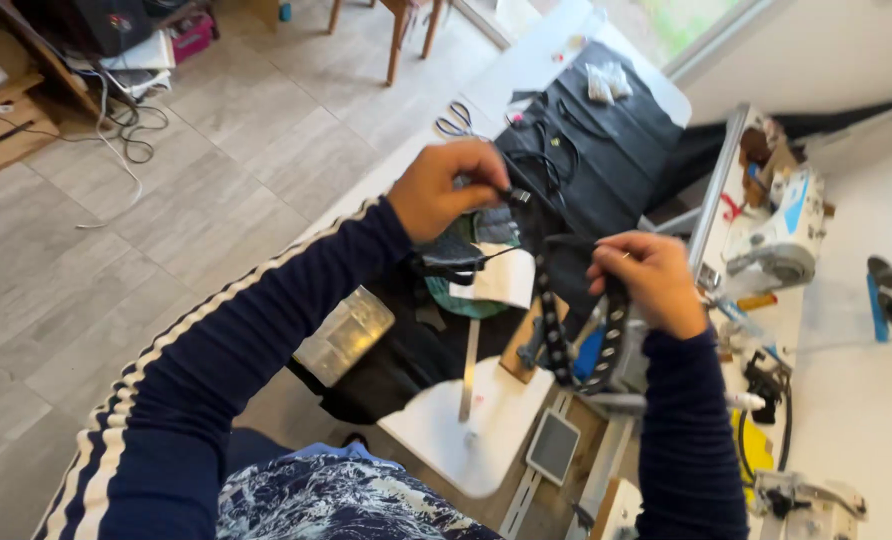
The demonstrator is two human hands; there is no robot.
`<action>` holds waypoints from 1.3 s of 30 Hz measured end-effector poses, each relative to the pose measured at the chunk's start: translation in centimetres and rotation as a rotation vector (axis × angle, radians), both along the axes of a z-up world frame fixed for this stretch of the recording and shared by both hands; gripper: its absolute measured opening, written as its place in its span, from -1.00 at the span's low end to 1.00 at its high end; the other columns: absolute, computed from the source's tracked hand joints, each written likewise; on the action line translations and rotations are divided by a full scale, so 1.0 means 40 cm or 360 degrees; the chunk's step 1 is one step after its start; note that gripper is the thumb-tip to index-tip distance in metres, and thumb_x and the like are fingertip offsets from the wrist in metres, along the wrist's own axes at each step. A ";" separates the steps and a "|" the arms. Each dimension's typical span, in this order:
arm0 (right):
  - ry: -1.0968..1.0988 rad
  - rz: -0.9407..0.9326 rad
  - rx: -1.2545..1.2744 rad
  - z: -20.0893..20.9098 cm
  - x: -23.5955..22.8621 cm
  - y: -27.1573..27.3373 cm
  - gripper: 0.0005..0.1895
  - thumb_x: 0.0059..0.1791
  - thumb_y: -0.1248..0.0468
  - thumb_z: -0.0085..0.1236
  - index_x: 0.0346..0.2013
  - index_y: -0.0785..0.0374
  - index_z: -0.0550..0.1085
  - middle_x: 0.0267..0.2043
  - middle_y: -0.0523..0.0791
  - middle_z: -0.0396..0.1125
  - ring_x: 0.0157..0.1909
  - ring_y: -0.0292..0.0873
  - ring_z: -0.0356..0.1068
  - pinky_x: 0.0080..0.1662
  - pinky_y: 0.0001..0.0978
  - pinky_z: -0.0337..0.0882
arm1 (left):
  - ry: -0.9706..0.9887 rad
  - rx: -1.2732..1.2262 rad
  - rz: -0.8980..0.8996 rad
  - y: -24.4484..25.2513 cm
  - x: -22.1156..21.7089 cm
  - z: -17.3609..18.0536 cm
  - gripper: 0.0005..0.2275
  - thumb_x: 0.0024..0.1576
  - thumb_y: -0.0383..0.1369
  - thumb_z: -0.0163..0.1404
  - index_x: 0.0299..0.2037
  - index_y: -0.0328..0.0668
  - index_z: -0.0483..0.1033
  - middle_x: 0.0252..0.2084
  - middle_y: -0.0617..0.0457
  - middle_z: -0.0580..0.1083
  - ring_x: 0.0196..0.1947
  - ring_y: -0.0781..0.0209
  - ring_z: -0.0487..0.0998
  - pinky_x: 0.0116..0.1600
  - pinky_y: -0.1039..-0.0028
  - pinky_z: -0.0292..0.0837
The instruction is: Attaching metal studs to leather components using a hand press and manual assembly
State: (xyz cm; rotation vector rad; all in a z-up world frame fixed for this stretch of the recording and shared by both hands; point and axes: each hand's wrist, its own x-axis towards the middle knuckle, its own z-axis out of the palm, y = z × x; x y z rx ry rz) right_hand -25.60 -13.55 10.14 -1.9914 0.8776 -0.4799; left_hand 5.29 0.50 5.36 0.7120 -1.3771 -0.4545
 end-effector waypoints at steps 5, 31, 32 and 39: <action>-0.0237 -0.0090 -0.0102 0.244 0.340 0.111 -0.94 0.06 0.40 0.15 -0.20 0.36 0.49 -0.43 0.04 0.42 -0.51 -0.17 0.45 -0.40 -0.47 0.48 | 0.0208 -0.0178 0.0172 0.102 0.262 0.160 -0.84 0.07 -0.65 0.18 -0.22 -0.26 0.56 -0.31 0.07 0.51 -0.28 0.31 0.56 -0.07 0.51 0.55; -0.0316 -0.0076 0.0922 -0.308 1.561 -0.123 -0.88 0.01 0.39 0.16 -0.38 0.39 0.45 -0.46 0.01 0.40 -0.47 -0.13 0.44 -0.35 -0.39 0.50 | -0.0706 0.1075 0.0689 0.290 1.531 0.014 -0.91 -0.03 -0.47 0.22 -0.35 -0.09 0.62 -0.41 0.16 0.53 -0.40 0.33 0.46 -0.22 0.48 0.35; -0.0298 -0.0046 0.0936 -0.357 1.605 -0.160 -0.85 0.00 0.36 0.15 -0.44 0.37 0.46 -0.50 0.03 0.42 -0.50 -0.14 0.42 -0.39 -0.41 0.46 | -0.0724 0.1120 0.0634 0.264 1.575 -0.009 -0.91 -0.03 -0.47 0.21 -0.35 -0.10 0.62 -0.40 0.14 0.53 -0.39 0.30 0.49 -0.18 0.46 0.38; -0.0433 -0.0488 0.1391 -0.762 1.739 -0.350 -0.94 -0.05 0.42 0.20 -0.34 0.40 0.52 -0.54 0.12 0.44 -0.51 0.01 0.55 -0.38 -0.19 0.59 | -0.0335 0.1005 0.0362 0.035 1.821 -0.217 -0.89 -0.05 -0.51 0.28 -0.34 -0.24 0.64 -0.42 -0.06 0.57 -0.33 -0.01 0.63 -0.03 0.23 0.51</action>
